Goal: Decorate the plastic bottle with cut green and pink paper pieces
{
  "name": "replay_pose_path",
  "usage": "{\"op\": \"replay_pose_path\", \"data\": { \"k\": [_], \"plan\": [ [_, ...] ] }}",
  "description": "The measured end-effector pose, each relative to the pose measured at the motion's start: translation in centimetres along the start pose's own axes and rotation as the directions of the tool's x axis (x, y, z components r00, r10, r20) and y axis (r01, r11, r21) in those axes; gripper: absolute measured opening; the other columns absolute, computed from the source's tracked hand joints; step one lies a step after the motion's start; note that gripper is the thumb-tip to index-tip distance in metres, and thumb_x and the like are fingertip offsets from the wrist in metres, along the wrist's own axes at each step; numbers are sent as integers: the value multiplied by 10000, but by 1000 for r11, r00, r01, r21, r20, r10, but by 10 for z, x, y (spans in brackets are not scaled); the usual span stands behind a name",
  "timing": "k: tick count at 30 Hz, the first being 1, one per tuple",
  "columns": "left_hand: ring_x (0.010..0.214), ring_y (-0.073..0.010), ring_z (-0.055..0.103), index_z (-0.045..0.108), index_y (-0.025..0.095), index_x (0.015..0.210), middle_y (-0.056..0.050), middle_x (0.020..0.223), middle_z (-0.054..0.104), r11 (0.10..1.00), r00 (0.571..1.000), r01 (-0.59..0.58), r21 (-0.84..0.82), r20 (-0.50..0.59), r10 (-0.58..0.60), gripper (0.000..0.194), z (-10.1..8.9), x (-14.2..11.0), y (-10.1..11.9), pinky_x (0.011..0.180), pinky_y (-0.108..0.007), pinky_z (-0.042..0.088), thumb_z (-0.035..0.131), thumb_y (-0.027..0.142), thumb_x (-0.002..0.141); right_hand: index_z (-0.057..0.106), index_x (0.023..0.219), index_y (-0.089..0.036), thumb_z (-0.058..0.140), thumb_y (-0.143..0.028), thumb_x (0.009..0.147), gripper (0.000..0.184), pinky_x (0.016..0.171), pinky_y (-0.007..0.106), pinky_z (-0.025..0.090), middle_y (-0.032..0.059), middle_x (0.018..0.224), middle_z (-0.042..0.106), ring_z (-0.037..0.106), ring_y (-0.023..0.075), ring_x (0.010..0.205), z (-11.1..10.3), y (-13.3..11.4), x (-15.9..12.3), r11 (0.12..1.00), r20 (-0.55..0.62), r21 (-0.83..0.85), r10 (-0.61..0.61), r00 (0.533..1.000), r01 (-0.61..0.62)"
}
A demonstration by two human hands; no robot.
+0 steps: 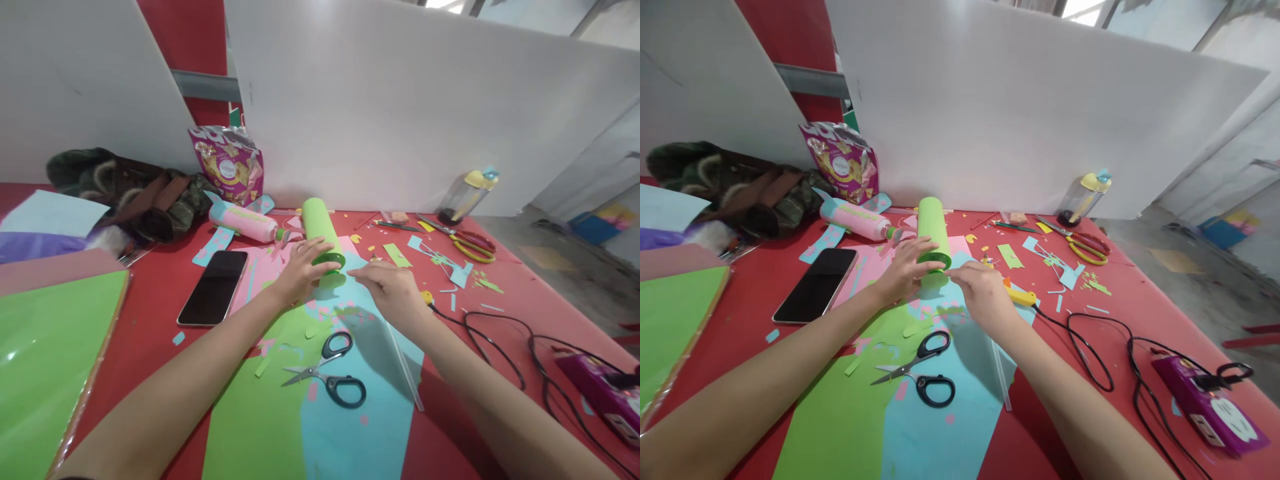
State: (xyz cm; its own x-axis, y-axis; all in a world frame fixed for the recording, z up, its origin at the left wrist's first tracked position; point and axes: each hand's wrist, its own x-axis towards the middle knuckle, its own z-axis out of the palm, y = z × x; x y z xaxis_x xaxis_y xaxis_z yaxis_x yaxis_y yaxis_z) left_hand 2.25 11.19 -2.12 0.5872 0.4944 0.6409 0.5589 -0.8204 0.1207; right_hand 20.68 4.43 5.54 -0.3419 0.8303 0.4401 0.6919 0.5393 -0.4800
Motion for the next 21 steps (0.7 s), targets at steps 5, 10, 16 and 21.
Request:
{"op": "replay_pose_path", "data": {
  "k": [5, 10, 16, 21],
  "plan": [
    [1188, -234, 334, 575, 250, 1017, -82, 1193, 461, 992, 992, 100, -79, -65, -105, 328, -9, 1, 5, 940, -421, 287, 518, 103, 730, 591, 798, -184, 444, -95, 775, 174, 550, 215, 436, 5, 661, 652, 578, 112, 562, -7, -6, -3, 991, -6, -121, 55, 998, -55],
    [1177, -258, 336, 554, 277, 1079, -79, 1222, 434, 982, 983, 161, -95, -73, -169, 332, -11, 1, 14, 947, -440, 256, 550, 209, 754, 585, 706, -180, 470, -125, 794, 155, 592, 210, 441, 18, 687, 643, 583, 112, 629, -12, -19, -7, 983, -49, -152, -116, 992, 108],
    [1151, -245, 360, 563, 276, 1057, -75, 1188, 451, 987, 979, 132, -92, -146, -144, 312, -10, 1, 22, 950, -428, 252, 523, 173, 765, 567, 679, -180, 459, -121, 777, 157, 501, 196, 401, 1, 607, 603, 516, 89, 514, -6, -26, -13, 976, -71, -209, -79, 994, 63],
    [1139, -238, 374, 566, 273, 1033, -72, 1174, 460, 989, 974, 133, -69, -175, -143, 295, -11, 2, 25, 945, -425, 256, 514, 161, 765, 546, 647, -173, 445, -101, 748, 160, 475, 176, 381, 3, 570, 591, 507, 84, 497, 1, -24, -14, 980, -71, -188, -87, 994, 73]
  ]
}}
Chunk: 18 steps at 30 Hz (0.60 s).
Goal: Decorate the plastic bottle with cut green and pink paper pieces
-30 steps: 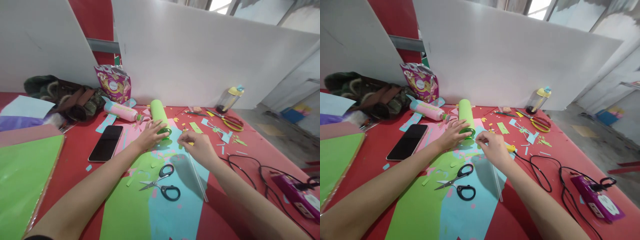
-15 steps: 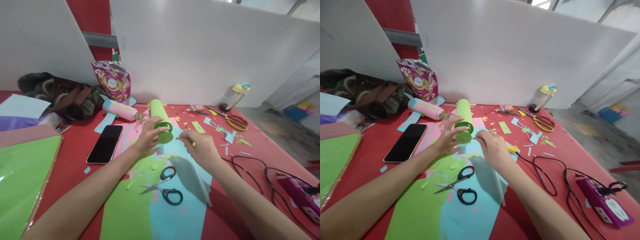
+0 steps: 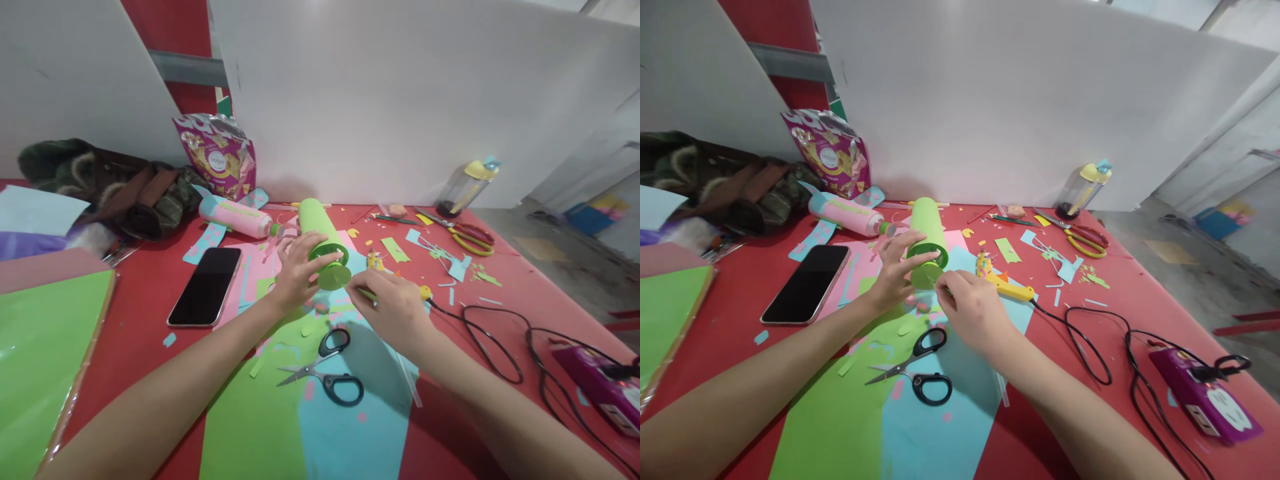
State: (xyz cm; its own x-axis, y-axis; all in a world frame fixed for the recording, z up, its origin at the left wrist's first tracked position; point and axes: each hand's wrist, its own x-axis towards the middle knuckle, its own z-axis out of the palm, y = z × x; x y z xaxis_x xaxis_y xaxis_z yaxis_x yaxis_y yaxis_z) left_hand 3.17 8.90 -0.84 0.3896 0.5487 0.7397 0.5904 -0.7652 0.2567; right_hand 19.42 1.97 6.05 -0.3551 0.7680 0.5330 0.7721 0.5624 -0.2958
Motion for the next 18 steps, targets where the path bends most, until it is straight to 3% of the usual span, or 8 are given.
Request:
{"op": "replay_pose_path", "data": {
  "k": [11, 18],
  "plan": [
    [1125, -246, 399, 566, 291, 1039, -71, 1164, 486, 999, 1000, -2, 45, 16, 1, 290, 1, -1, 3, 910, -434, 246, 534, 190, 769, 502, 576, -173, 420, -97, 732, 192, 429, 163, 314, -24, 481, 504, 413, 65, 425, 9, 1, -4, 999, 2, -41, -28, 1000, 28],
    [1125, -242, 398, 570, 302, 1028, -66, 1159, 497, 996, 1000, -27, 84, 17, 26, 292, 2, -1, 3, 906, -433, 232, 535, 186, 762, 485, 567, -178, 429, -92, 715, 180, 450, 156, 326, -32, 494, 511, 431, 59, 435, 12, 2, -4, 1000, 17, -10, 5, 1000, -5]
  ]
}}
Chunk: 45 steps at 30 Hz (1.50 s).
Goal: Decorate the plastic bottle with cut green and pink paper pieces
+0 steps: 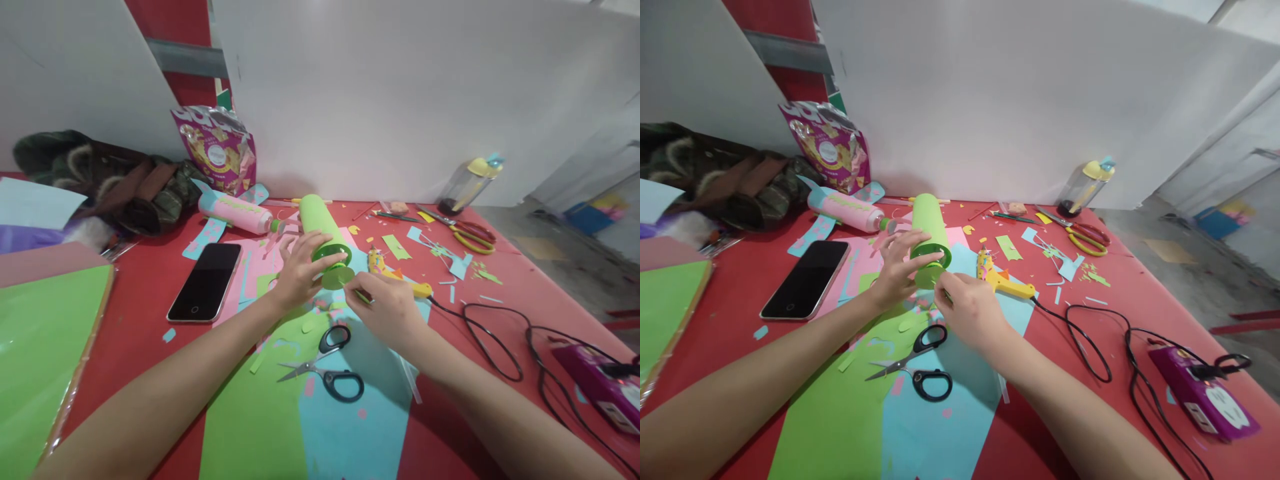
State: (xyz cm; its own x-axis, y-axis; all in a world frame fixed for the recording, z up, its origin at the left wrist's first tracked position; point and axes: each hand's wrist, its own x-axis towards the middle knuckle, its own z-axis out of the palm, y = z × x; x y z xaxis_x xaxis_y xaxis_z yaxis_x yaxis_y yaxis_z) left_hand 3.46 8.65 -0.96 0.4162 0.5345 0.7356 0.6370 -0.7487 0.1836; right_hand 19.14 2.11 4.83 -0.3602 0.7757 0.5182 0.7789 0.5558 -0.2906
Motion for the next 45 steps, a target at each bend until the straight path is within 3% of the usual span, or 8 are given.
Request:
{"op": "replay_pose_path", "data": {
  "k": [21, 34, 45],
  "plan": [
    [1132, -240, 395, 549, 328, 1048, -54, 1178, 496, 1000, 999, -2, 16, 41, 1, 350, 2, -4, 0, 910, -465, 210, 500, 128, 765, 469, 525, -171, 410, -93, 702, 202, 421, 169, 264, -29, 459, 460, 378, 65, 421, 2, 4, 0, 995, -13, -102, -3, 1000, 1],
    [1085, -232, 438, 550, 287, 1021, -77, 1106, 527, 997, 992, -82, 8, -98, 82, 285, 4, -2, 0, 868, -432, 237, 498, 144, 780, 452, 515, -160, 422, -82, 686, 190, 413, 161, 256, -35, 453, 445, 355, 56, 411, 3, 5, 1, 994, -49, -103, -25, 998, 19],
    [1089, -236, 435, 540, 291, 1027, -70, 1111, 518, 996, 992, -88, 6, -92, 88, 345, 5, -3, -1, 878, -427, 227, 498, 90, 750, 423, 515, -167, 437, -81, 685, 192, 414, 154, 249, -60, 452, 369, 311, 49, 411, 5, 6, 0, 996, -75, -90, -22, 997, 15]
  ]
}}
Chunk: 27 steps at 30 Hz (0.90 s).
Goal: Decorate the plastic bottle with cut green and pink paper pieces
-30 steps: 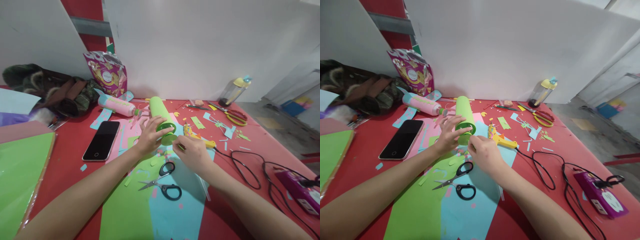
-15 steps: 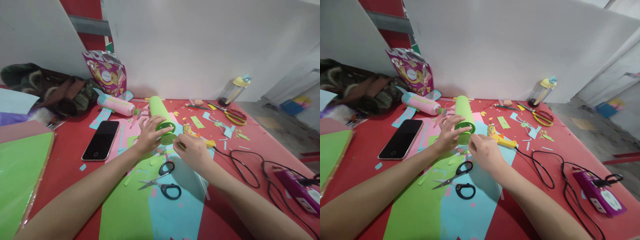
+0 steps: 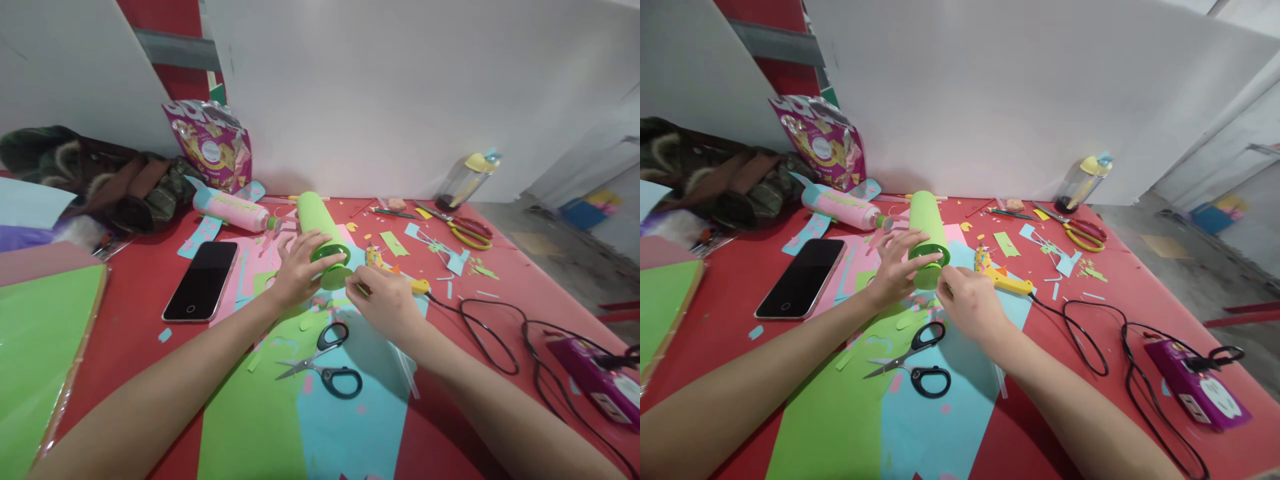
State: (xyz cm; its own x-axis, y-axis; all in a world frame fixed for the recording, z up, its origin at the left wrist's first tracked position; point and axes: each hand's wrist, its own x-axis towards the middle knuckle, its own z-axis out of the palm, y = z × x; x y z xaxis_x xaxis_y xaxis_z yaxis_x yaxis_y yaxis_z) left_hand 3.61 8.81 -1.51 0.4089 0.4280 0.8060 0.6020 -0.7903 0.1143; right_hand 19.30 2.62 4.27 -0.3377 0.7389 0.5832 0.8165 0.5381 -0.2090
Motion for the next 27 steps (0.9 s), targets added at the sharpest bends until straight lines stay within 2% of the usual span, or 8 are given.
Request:
{"op": "replay_pose_path", "data": {
  "k": [8, 15, 22, 27],
  "plan": [
    [1091, -235, 436, 543, 290, 1020, -71, 1105, 520, 1000, 1000, 7, -15, 2, -7, 333, 0, -1, 1, 873, -432, 229, 508, 95, 753, 432, 525, -167, 447, -84, 685, 181, 421, 159, 254, -59, 459, 374, 317, 53, 417, 0, 0, 1, 1000, 27, 9, 23, 999, -23],
    [1082, -231, 435, 546, 278, 1014, -72, 1104, 516, 1000, 1000, 1, -26, -26, -2, 295, 1, 0, 0, 874, -417, 249, 525, 124, 762, 463, 576, -167, 483, -123, 700, 133, 444, 165, 290, -43, 487, 480, 384, 55, 408, -4, -3, 3, 989, 101, 42, 135, 986, -140],
    [1102, -234, 424, 531, 293, 1028, -69, 1120, 505, 998, 999, 29, -48, -16, -30, 291, 0, 0, 0, 889, -426, 251, 558, 179, 762, 513, 710, -170, 518, -220, 735, 56, 512, 211, 350, 4, 644, 594, 466, 87, 469, -8, -1, 4, 977, 140, 6, 209, 968, -212],
    [1112, -242, 413, 537, 291, 1030, -71, 1135, 495, 998, 999, 36, -58, -9, -36, 305, 0, -1, -1, 890, -425, 243, 567, 170, 752, 521, 788, -167, 540, -244, 743, 92, 534, 234, 378, 37, 785, 605, 487, 106, 529, -12, 1, 7, 975, 165, -24, 221, 961, -220]
  ]
}}
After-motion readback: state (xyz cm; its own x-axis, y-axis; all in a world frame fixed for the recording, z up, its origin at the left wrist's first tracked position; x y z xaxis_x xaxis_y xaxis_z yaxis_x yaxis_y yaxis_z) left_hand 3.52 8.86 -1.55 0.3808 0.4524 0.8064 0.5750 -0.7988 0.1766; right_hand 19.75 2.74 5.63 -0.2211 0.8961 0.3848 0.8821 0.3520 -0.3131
